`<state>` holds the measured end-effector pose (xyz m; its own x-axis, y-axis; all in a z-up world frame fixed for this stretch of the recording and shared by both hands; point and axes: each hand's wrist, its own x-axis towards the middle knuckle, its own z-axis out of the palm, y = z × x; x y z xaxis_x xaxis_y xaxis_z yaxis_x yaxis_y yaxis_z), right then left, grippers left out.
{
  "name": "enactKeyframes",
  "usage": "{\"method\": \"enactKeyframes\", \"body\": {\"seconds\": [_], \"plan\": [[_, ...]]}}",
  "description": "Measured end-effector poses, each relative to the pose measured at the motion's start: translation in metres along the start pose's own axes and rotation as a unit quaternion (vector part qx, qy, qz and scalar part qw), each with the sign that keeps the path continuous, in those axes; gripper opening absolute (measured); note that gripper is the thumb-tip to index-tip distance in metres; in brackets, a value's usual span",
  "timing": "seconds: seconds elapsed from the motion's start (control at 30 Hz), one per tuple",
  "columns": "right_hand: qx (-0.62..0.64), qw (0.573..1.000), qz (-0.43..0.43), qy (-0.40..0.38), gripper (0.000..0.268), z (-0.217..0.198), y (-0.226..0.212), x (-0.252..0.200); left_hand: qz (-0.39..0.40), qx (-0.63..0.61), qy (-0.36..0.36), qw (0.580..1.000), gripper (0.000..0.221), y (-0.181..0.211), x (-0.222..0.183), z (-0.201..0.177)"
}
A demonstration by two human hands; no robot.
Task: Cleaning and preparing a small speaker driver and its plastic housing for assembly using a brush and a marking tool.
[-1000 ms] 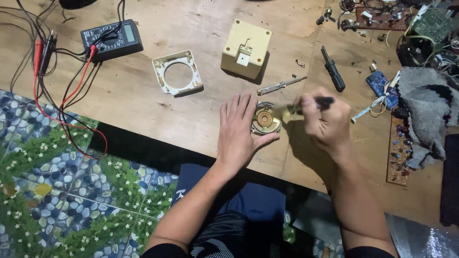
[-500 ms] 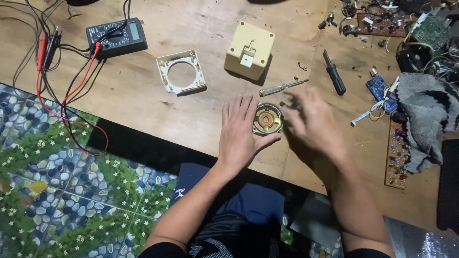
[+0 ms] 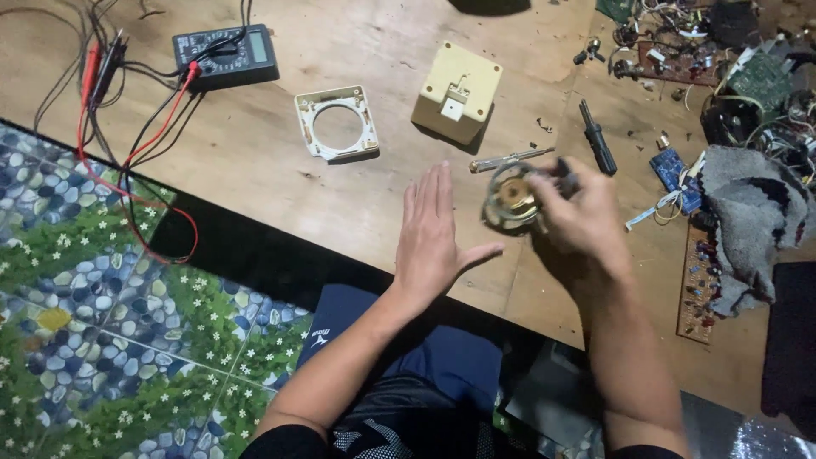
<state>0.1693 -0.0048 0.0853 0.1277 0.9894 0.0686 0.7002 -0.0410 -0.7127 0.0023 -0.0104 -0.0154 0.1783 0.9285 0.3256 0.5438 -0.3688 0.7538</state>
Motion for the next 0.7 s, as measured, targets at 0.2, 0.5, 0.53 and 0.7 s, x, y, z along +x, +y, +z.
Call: {"method": "enactKeyframes", "body": {"seconds": [0.2,0.5,0.53,0.7], "plan": [[-0.008,0.998,0.057,0.038,0.016,-0.006,0.064,0.029,0.011,0.032,0.012,0.999,0.100,0.004,0.000,-0.011],[0.004,0.999,0.017,-0.031,0.022,0.022,0.049,0.049,0.016,0.127,0.006,0.992,0.082,-0.002,-0.014,0.003],[0.002,0.999,0.016,-0.031,0.022,0.030,0.039,0.047,0.016,0.126,0.008,0.992,0.082,0.005,-0.026,-0.002],[-0.093,0.992,-0.014,-0.087,0.018,0.066,0.015,0.056,0.055,0.165,-0.095,0.980,0.079,0.035,-0.092,-0.010]]}}
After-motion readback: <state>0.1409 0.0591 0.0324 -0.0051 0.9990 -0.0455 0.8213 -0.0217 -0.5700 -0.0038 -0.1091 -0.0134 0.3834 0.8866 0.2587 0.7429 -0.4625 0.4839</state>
